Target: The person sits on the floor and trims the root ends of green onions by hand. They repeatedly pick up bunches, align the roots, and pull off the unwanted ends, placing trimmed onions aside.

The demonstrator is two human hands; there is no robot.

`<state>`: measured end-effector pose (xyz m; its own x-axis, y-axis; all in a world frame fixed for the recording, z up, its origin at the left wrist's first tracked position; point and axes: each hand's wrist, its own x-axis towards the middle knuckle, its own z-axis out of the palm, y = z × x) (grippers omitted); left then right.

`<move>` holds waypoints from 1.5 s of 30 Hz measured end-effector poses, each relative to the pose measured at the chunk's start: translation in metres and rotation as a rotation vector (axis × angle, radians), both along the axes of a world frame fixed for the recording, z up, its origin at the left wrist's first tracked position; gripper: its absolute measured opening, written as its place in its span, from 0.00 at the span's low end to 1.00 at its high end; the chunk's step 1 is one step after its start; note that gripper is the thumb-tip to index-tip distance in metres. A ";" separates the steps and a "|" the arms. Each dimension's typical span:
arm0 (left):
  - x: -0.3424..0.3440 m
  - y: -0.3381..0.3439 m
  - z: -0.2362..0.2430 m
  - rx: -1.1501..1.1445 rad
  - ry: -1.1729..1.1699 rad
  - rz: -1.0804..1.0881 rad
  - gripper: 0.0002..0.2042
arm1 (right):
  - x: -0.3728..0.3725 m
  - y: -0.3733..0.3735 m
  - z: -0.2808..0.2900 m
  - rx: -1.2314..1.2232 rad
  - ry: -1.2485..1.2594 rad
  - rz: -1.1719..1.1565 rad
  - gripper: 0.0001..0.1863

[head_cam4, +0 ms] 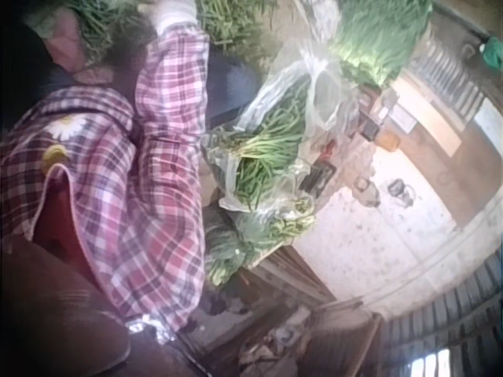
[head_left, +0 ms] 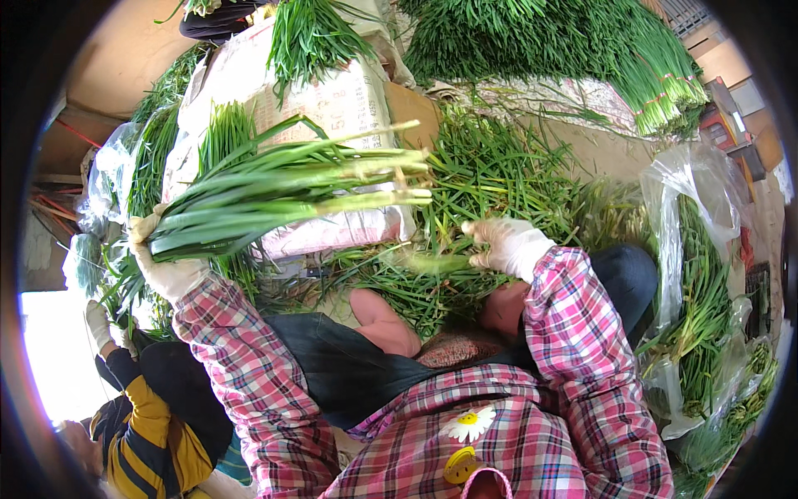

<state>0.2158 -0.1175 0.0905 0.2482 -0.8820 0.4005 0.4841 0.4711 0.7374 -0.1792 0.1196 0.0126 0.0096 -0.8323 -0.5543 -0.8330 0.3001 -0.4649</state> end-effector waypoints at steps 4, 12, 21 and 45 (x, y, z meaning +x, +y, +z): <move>-0.011 0.010 0.011 0.092 0.306 -0.252 0.09 | 0.008 -0.010 0.033 -0.791 -0.401 -0.284 0.17; -0.039 0.020 0.021 -0.143 0.697 -0.900 0.07 | 0.041 -0.041 0.038 -1.042 -0.380 -0.135 0.14; -0.059 0.034 0.031 -0.063 0.687 -1.068 0.06 | 0.069 -0.057 0.038 -1.206 -0.405 -0.163 0.19; 0.027 -0.016 -0.006 -0.204 0.636 -0.896 0.04 | 0.012 -0.021 0.029 -0.827 -1.190 -0.382 0.13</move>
